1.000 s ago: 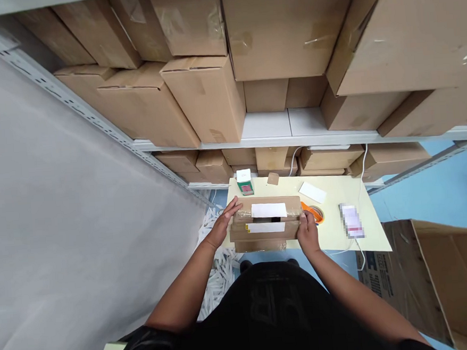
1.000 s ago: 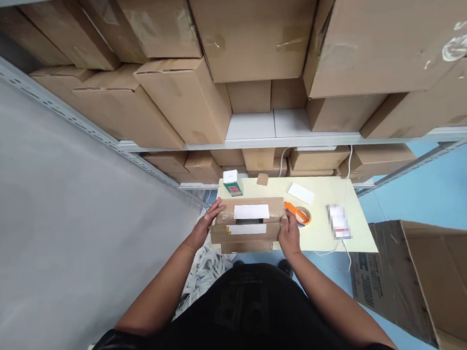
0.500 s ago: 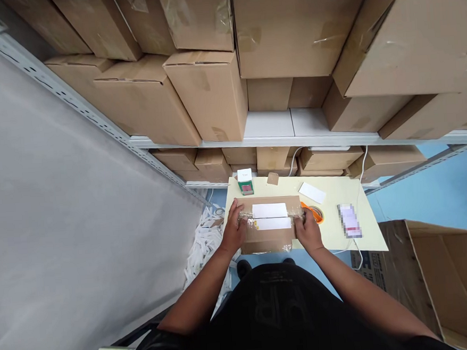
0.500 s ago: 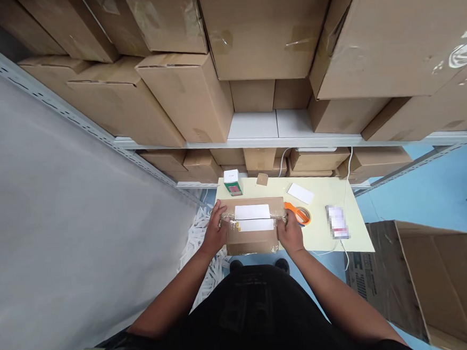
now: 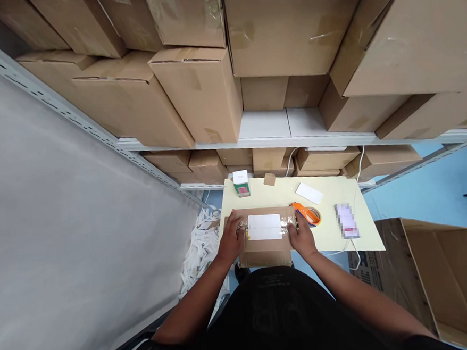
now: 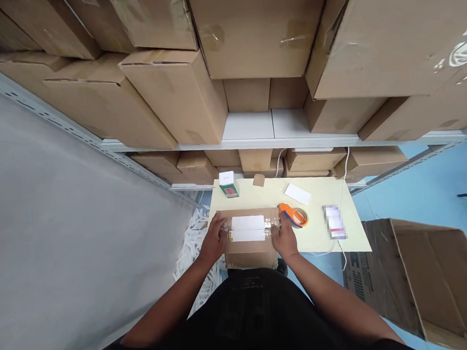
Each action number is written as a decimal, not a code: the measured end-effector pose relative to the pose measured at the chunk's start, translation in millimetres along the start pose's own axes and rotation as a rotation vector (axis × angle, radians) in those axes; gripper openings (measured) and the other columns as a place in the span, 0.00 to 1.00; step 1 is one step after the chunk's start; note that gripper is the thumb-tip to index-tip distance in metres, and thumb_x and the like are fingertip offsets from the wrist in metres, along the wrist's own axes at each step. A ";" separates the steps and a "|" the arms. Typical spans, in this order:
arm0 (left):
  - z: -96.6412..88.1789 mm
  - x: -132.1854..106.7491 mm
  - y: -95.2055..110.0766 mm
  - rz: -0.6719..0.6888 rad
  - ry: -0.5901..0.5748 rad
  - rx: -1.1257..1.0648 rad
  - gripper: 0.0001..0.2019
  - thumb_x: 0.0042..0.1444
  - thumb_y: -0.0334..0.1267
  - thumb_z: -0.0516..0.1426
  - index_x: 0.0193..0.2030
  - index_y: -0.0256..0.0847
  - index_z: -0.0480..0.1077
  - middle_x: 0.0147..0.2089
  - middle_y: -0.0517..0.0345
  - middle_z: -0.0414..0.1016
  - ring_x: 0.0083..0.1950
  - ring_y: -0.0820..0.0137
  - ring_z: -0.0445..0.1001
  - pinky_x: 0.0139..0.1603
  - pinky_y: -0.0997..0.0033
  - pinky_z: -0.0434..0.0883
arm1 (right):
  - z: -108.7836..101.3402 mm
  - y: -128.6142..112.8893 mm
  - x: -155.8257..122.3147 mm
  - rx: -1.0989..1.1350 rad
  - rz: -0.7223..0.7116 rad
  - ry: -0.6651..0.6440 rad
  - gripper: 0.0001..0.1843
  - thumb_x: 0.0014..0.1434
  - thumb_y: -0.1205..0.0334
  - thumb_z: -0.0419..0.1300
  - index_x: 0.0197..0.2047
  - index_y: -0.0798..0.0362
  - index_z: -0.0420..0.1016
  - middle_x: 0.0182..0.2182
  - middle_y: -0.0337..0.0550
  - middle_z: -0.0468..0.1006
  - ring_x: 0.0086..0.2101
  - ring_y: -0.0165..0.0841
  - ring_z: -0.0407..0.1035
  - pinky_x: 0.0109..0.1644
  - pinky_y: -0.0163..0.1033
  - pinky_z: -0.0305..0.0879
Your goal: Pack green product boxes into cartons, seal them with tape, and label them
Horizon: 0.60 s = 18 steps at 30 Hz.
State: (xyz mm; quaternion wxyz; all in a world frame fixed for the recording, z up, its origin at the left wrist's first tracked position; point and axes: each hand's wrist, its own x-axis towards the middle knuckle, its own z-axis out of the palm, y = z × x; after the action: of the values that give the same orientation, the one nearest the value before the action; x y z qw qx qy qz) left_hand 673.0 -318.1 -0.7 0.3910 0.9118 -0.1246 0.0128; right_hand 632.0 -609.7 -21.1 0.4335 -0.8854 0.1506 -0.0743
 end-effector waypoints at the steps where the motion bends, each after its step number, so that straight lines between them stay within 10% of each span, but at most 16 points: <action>1: 0.1 2.8 1.8 0.009 0.011 0.040 0.18 0.71 0.39 0.50 0.63 0.40 0.69 0.78 0.44 0.55 0.77 0.56 0.57 0.74 0.47 0.62 | -2.3 3.7 4.6 0.018 0.024 -0.018 0.34 0.65 0.49 0.53 0.70 0.56 0.66 0.63 0.57 0.73 0.61 0.48 0.68 0.65 0.55 0.65; 7: -1.2 8.7 14.2 0.118 0.017 0.406 0.16 0.65 0.34 0.55 0.57 0.42 0.75 0.68 0.44 0.70 0.67 0.46 0.67 0.66 0.38 0.64 | -44.9 52.7 35.3 -0.314 0.073 -0.108 0.24 0.64 0.52 0.53 0.58 0.52 0.78 0.56 0.53 0.79 0.57 0.47 0.71 0.62 0.51 0.66; 11: -1.1 5.6 19.1 0.198 -0.168 0.411 0.18 0.65 0.31 0.52 0.58 0.41 0.76 0.56 0.44 0.78 0.54 0.54 0.76 0.58 0.50 0.71 | -46.5 80.0 45.1 -0.696 0.053 -0.315 0.22 0.62 0.54 0.58 0.56 0.52 0.78 0.50 0.58 0.81 0.53 0.50 0.72 0.57 0.54 0.63; 18: 4.7 5.3 36.3 -0.055 -0.165 0.228 0.20 0.61 0.31 0.54 0.58 0.43 0.76 0.59 0.46 0.76 0.53 0.55 0.78 0.56 0.59 0.74 | -45.4 73.4 50.4 -0.624 0.116 -0.194 0.15 0.61 0.59 0.54 0.43 0.54 0.80 0.38 0.56 0.82 0.41 0.47 0.76 0.46 0.49 0.63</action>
State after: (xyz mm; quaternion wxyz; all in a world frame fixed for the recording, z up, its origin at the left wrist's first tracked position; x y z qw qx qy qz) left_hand 669.1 -346.7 22.5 0.2734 0.9514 -0.1291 -0.0590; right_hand 652.8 -702.7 -51.1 0.1575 -0.9683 0.1743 0.0846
